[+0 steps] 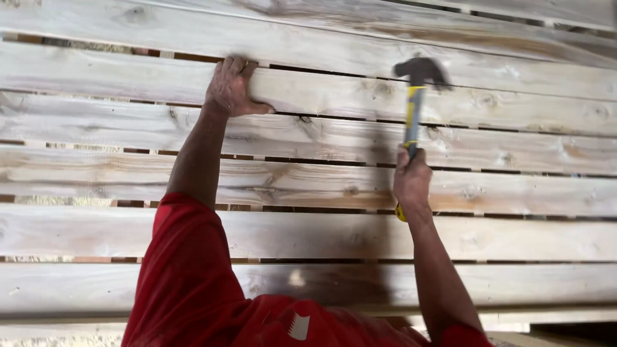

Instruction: Hammering nails into wooden planks to assemble or repair a wooden structure.

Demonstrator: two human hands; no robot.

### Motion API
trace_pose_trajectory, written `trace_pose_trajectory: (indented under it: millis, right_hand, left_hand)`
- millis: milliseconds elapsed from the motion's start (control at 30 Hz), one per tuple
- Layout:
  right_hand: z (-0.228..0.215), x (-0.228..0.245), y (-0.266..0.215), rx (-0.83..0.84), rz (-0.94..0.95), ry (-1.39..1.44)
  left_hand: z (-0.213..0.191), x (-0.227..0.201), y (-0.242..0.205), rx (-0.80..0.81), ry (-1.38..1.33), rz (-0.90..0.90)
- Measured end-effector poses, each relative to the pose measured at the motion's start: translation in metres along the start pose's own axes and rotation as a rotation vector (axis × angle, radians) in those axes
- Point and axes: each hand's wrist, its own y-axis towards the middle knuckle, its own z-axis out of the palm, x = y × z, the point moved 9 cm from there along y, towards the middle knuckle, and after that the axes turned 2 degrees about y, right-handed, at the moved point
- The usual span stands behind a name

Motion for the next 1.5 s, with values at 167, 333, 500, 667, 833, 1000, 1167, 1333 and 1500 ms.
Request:
trace_pose_trajectory:
  millis: [167,333,500,667,833,1000,1167,1333,1500]
  right_hand:
    - [-0.023,0.009,-0.036,0.187,0.057,-0.176]
    - [-0.099,-0.003,-0.169,0.162,0.439,0.311]
    - [-0.147,-0.028,-0.296,0.202,0.628,0.427]
    - [-0.141,-0.013,-0.360,0.231,0.601,0.492]
    - [-0.117,0.009,-0.385,0.372,0.356,0.477]
    - [-0.110,0.033,-0.418,0.484,0.037,0.499]
    - [-0.096,0.003,-0.468,0.646,0.057,0.516]
    - [-0.105,0.019,-0.508,0.724,0.036,0.633]
    - [-0.097,0.047,-0.543,0.821,-0.071,0.639]
  left_hand:
    - [-0.025,-0.017,-0.033,-0.078,0.035,-0.028]
    - [-0.052,-0.051,-0.103,-0.237,-0.135,-0.155]
    - [-0.001,-0.110,-0.199,-0.372,-1.853,-0.467]
    - [-0.024,-0.291,-0.307,-0.116,-2.358,-0.748]
    - [-0.042,-0.400,-0.385,-0.003,-2.546,-0.647]
    - [-0.055,-0.440,-0.429,-0.122,-2.514,-0.579]
    - [-0.054,-0.456,-0.510,-0.285,-2.327,-0.566]
    - [-0.064,-0.468,-0.572,-0.097,-2.304,-0.932]
    - [-0.066,-0.443,-0.614,-0.366,-2.425,-1.141]
